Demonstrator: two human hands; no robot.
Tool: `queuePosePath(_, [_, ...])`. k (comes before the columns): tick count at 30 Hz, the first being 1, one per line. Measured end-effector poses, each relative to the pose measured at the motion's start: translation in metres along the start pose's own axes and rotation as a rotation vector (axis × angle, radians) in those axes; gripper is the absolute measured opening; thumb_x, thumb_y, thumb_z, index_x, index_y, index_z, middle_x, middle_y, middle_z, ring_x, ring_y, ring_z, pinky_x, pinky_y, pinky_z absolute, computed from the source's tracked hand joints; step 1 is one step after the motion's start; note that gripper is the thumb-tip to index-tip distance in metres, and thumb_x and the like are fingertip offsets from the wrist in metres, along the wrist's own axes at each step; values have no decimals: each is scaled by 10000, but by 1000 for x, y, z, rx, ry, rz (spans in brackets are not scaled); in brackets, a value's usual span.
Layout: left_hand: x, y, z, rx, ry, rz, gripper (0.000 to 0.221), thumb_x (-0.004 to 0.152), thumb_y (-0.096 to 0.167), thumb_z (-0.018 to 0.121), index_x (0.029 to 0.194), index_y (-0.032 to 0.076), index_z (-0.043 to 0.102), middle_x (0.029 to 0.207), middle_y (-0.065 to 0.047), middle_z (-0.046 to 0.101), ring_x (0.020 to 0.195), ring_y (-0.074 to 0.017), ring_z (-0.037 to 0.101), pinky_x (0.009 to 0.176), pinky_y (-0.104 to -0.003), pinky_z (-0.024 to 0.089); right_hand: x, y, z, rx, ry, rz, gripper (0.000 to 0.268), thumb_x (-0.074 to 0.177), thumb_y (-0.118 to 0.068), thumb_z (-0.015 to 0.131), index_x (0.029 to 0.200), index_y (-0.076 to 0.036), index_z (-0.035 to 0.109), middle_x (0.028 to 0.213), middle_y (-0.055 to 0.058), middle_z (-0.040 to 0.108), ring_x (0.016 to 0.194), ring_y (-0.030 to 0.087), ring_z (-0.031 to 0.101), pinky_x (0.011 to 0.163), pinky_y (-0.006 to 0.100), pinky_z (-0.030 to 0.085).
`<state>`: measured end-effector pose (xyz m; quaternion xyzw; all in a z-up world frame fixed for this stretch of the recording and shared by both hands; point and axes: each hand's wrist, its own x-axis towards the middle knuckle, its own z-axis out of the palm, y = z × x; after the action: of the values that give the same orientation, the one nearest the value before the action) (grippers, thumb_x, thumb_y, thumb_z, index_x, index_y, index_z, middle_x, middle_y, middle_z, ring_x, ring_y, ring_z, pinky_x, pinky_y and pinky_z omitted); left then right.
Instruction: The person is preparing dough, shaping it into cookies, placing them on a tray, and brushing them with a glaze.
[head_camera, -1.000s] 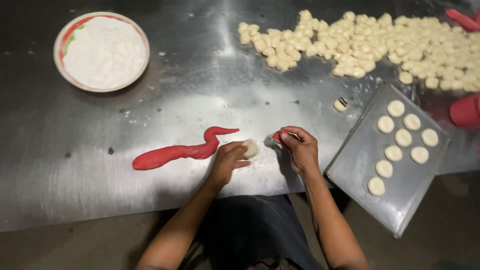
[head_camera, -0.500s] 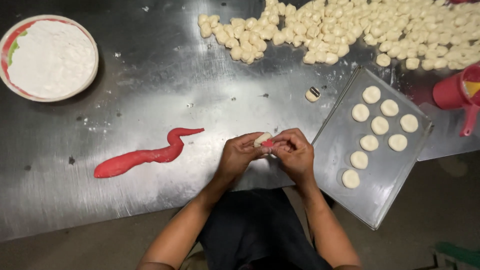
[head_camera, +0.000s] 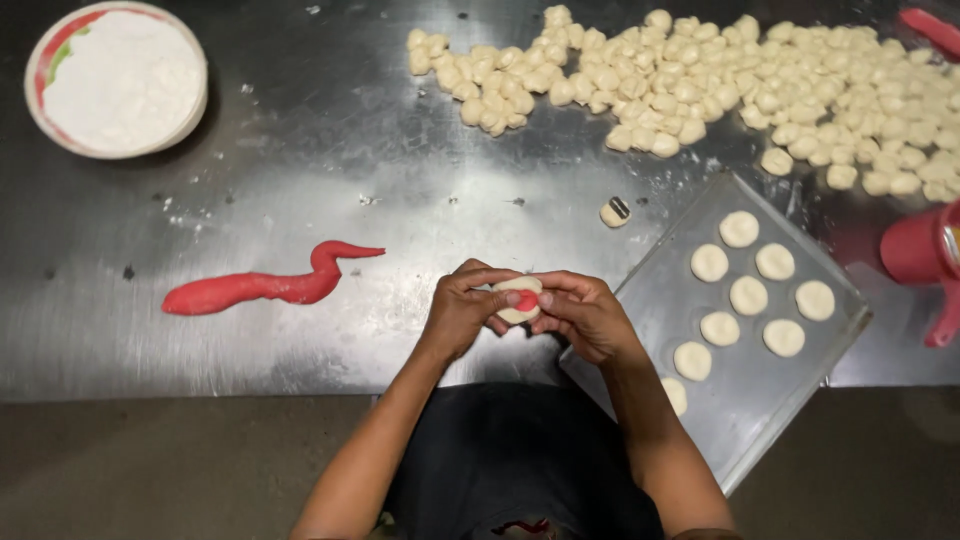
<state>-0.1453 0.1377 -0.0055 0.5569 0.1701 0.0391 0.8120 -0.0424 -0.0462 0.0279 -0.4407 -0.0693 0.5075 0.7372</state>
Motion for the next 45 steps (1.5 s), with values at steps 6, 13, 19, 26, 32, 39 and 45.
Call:
queuePosePath(6, [-18, 36, 19, 93, 48, 57, 340, 817, 10, 784, 1154, 0, 734, 1099, -42, 585, 873, -184, 746, 635, -258, 632, 26, 34, -45, -44, 76, -87, 246, 947, 36, 690, 1183, 107, 682, 965, 201, 749, 678, 209, 698, 605, 288, 589])
queuePosePath(13, [8, 16, 17, 192, 281, -72, 272, 825, 22, 812, 1079, -70, 779, 1073, -104, 607, 752, -242, 737, 545, -268, 593, 22, 27, -7, -285, 31, -334, 364, 948, 26, 645, 1300, 117, 631, 1178, 124, 574, 923, 184, 725, 837, 286, 639])
queuePosePath(19, [-2, 31, 5, 267, -19, -95, 468, 795, -39, 780, 1243, -15, 645, 1146, -71, 559, 923, -189, 749, 694, -240, 605, 12, 38, 16, -707, 328, -601, 359, 875, 92, 686, 1233, 69, 689, 1161, 74, 527, 890, 148, 716, 779, 264, 640])
queuePosePath(26, [-22, 15, -18, 968, -123, 439, 359, 911, -69, 685, 1268, -29, 690, 1179, -209, 585, 835, -296, 709, 664, -333, 587, 19, 80, 37, -977, 575, -677, 304, 850, 57, 797, 1144, 9, 736, 967, 66, 612, 761, 126, 585, 648, 262, 503])
queuePosePath(32, [-23, 20, -49, 1030, -232, 476, 406, 852, -117, 598, 1257, -115, 618, 1064, -254, 547, 867, -380, 661, 714, -418, 575, 32, 115, 73, -874, 586, -617, 366, 826, 174, 525, 1150, 53, 644, 1077, 130, 551, 835, 170, 705, 718, 255, 627])
queuePosePath(39, [-7, 20, -78, 814, -366, 9, 496, 885, -23, 570, 1377, 30, 548, 1120, -178, 690, 1001, -296, 713, 864, -345, 569, 50, 122, 116, -1022, 832, -540, 329, 775, 109, 709, 1093, 47, 649, 1034, 164, 547, 807, 256, 651, 666, 343, 569])
queuePosePath(45, [-20, 72, -78, 675, -495, -66, 629, 857, 7, 587, 1477, 85, 513, 1368, -150, 663, 1272, -221, 631, 1055, -296, 476, 35, 109, 121, -1088, 1016, -584, 197, 790, 26, 739, 986, 19, 721, 926, 110, 633, 802, 266, 652, 702, 361, 533])
